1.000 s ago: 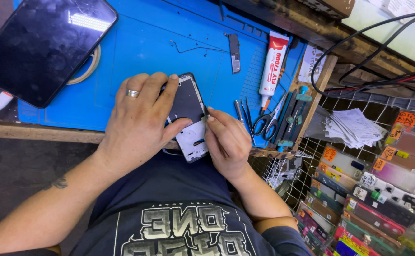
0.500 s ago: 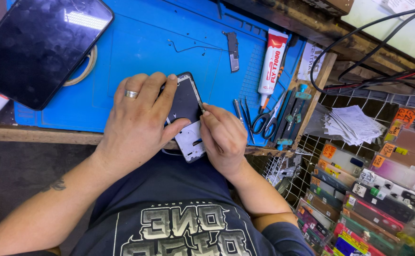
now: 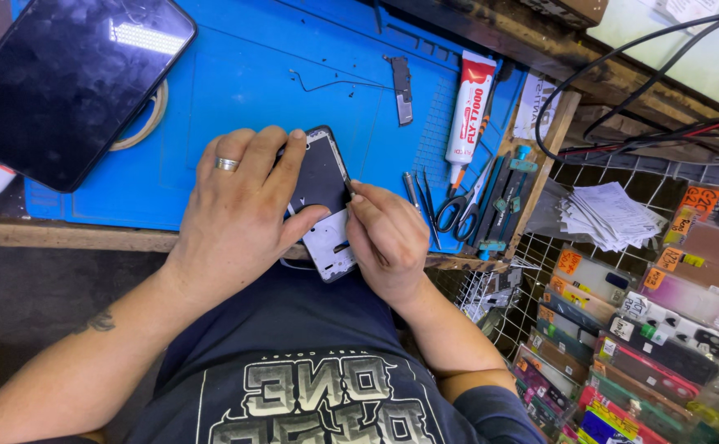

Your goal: The person uses a small metal tool to scrape and clean the edges of a white smartphone frame placed on a blue mat. The hands hold the phone steady while the tool removes residue from the frame's perimeter.

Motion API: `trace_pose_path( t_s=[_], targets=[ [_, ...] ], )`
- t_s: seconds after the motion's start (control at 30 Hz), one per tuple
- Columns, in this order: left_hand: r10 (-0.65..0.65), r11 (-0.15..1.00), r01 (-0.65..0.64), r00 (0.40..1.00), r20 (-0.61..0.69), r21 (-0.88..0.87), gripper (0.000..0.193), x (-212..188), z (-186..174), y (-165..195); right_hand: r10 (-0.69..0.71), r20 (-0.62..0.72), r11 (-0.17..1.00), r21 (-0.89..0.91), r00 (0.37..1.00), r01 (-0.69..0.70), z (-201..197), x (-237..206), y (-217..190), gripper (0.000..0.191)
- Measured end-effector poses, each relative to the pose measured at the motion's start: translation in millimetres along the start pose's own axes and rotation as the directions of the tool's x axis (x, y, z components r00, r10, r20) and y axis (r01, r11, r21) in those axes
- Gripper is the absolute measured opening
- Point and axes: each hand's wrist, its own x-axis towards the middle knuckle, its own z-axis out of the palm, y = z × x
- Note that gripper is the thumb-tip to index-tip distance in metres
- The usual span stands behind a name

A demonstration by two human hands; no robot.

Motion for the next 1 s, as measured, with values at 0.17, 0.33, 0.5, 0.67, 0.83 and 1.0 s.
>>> trace_pose_path(
  t_s=[0.17,0.33,0.5,0.67,0.83,1.0],
  targets=[
    [0.001,1.000,-0.001,1.000,-0.001,-0.008,0.075,0,0,0,-0.008,0.003,1.000,-0.024,1.000,0.008,2,1,2,0.023],
    [-0.008,1.000,0.008,1.000,0.000,0.003,0.075,0,0,1,-0.017,-0.013,1.000,0.012,1.000,0.017,-2,-1,2,0.023],
    [-0.005,1.000,0.005,1.000,-0.008,0.003,0.074,-1,1,0,-0.013,-0.009,1.000,0.001,1.000,0.013,0,-1,2,0.022],
    [-0.003,1.000,0.003,1.000,0.002,-0.010,0.074,0,-2,1,0.043,-0.077,0.999,0.000,0.996,-0.043,4,-5,5,0.021],
    [0.095,0.995,-0.094,0.995,-0.032,0.044,0.068,3,-5,4,0.258,-0.163,0.943,0.259,0.952,-0.211,6,-14,7,0.017],
    [0.190,0.982,-0.189,0.981,0.040,-0.020,0.053,9,-2,3,0.267,-0.111,0.936,0.265,0.957,-0.230,3,-16,5,0.015]
  ],
)
